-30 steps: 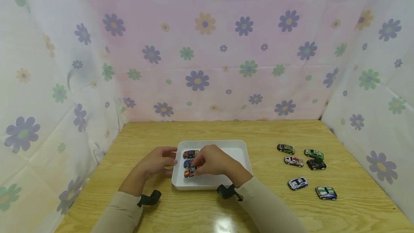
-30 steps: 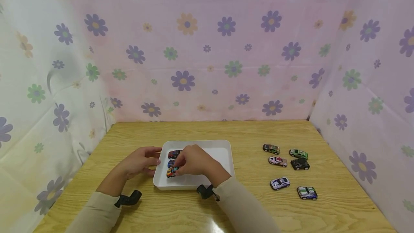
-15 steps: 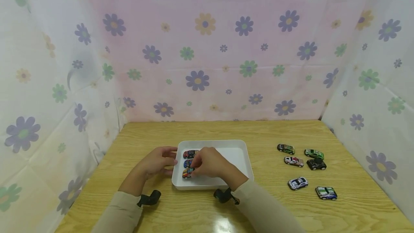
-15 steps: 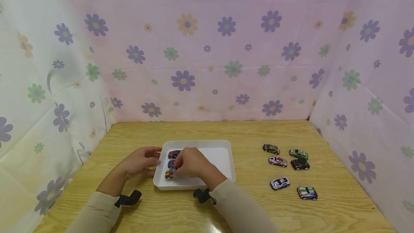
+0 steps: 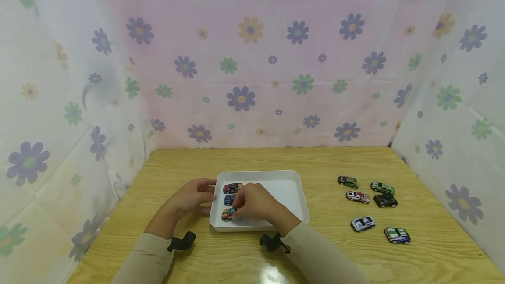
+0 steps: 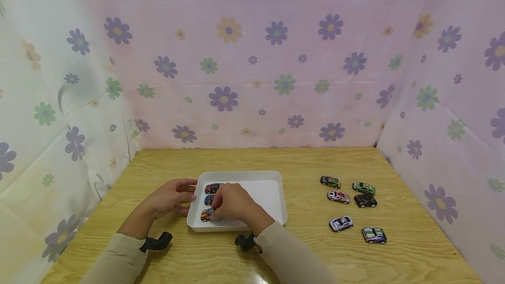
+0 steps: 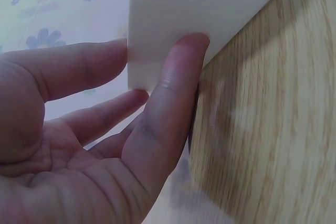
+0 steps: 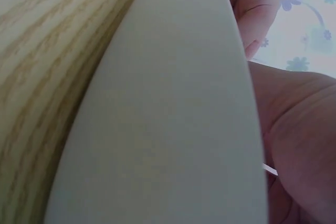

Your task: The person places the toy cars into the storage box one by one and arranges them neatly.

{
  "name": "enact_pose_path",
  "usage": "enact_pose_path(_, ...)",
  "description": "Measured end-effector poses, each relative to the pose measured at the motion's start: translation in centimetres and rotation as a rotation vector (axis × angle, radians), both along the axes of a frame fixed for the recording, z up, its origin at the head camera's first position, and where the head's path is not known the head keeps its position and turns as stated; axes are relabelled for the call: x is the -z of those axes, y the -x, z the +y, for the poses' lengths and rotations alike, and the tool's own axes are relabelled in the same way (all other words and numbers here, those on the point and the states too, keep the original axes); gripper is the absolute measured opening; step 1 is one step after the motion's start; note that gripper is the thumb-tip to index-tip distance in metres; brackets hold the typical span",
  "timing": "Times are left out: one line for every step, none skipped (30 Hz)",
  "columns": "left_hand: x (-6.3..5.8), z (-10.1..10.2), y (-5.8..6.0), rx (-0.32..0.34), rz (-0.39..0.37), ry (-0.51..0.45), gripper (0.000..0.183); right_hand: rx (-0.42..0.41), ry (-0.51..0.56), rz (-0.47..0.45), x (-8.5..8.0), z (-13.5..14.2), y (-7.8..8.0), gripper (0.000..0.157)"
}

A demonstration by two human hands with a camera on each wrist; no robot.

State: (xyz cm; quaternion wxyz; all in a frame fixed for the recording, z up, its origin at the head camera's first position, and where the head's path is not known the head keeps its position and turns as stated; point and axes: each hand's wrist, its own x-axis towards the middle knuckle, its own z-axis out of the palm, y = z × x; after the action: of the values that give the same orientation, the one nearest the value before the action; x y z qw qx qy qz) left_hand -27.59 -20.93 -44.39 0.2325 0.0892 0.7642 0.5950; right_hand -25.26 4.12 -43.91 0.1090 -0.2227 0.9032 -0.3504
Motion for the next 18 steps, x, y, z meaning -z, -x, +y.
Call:
enact_pose_path(0.04,-0.04,0.02,0.001,-0.002,-0.002,0.066,-0.001,-0.004,0.000,0.08,-0.04,0.01,0.016)
enact_pose_path(0.07,-0.07,0.03,0.002,-0.004,-0.004,0.066,-0.001,-0.004,0.001,0.16,-0.05,0.03,0.016)
enact_pose_path(0.09,-0.10,0.04,0.001,-0.006,-0.007,0.066,-0.002,-0.007,0.004,0.23,-0.08,0.04,0.016)
enact_pose_path(0.11,-0.13,0.06,0.001,-0.008,-0.008,0.066,-0.002,-0.010,0.006,0.27,-0.08,0.04,0.016)
enact_pose_path(0.13,-0.15,0.07,0.000,-0.010,-0.009,0.066,-0.002,-0.011,0.008,0.31,-0.08,0.04,0.016)
enact_pose_path(0.13,-0.17,0.08,-0.003,-0.012,-0.009,0.066,-0.001,-0.011,0.009,0.33,-0.08,0.03,0.017)
enact_pose_path(0.13,-0.17,0.06,-0.004,-0.012,-0.009,0.066,-0.002,-0.012,0.012,0.36,-0.06,0.02,0.017)
enact_pose_path(0.11,-0.15,0.03,-0.005,-0.012,-0.009,0.067,-0.002,-0.011,0.015,0.38,-0.04,0.01,0.017)
enact_pose_path(0.10,-0.14,0.01,-0.005,-0.012,-0.008,0.067,-0.003,-0.012,0.017,0.40,-0.03,0.00,0.017)
enact_pose_path(0.09,-0.13,0.00,-0.006,-0.013,-0.007,0.067,-0.004,-0.011,0.018,0.41,-0.01,-0.01,0.018)
enact_pose_path(0.05,-0.11,-0.02,-0.008,-0.015,-0.007,0.067,-0.005,-0.010,0.020,0.43,0.01,-0.03,0.018)
enact_pose_path(0.03,-0.09,-0.03,-0.009,-0.018,-0.008,0.068,-0.007,-0.009,0.021,0.44,0.03,-0.05,0.018)
enact_pose_path(0.01,-0.07,-0.04,-0.009,-0.019,-0.008,0.068,-0.008,-0.009,0.021,0.44,0.05,-0.07,0.018)
enact_pose_path(-0.01,-0.06,-0.06,-0.008,-0.020,-0.008,0.068,-0.008,-0.008,0.020,0.44,0.06,-0.07,0.018)
enact_pose_path(-0.02,-0.05,-0.05,-0.008,-0.023,-0.010,0.068,-0.008,-0.009,0.019,0.44,0.08,-0.08,0.018)
enact_pose_path(-0.02,-0.06,-0.03,-0.008,-0.025,-0.012,0.068,-0.007,-0.006,0.017,0.42,0.10,-0.09,0.018)
enact_pose_path(-0.02,-0.06,-0.04,-0.009,-0.027,-0.013,0.068,-0.006,-0.004,0.015,0.41,0.11,-0.10,0.018)
enact_pose_path(0.00,-0.08,-0.04,-0.008,-0.028,-0.013,0.067,-0.004,-0.001,0.010,0.38,0.14,-0.10,0.018)
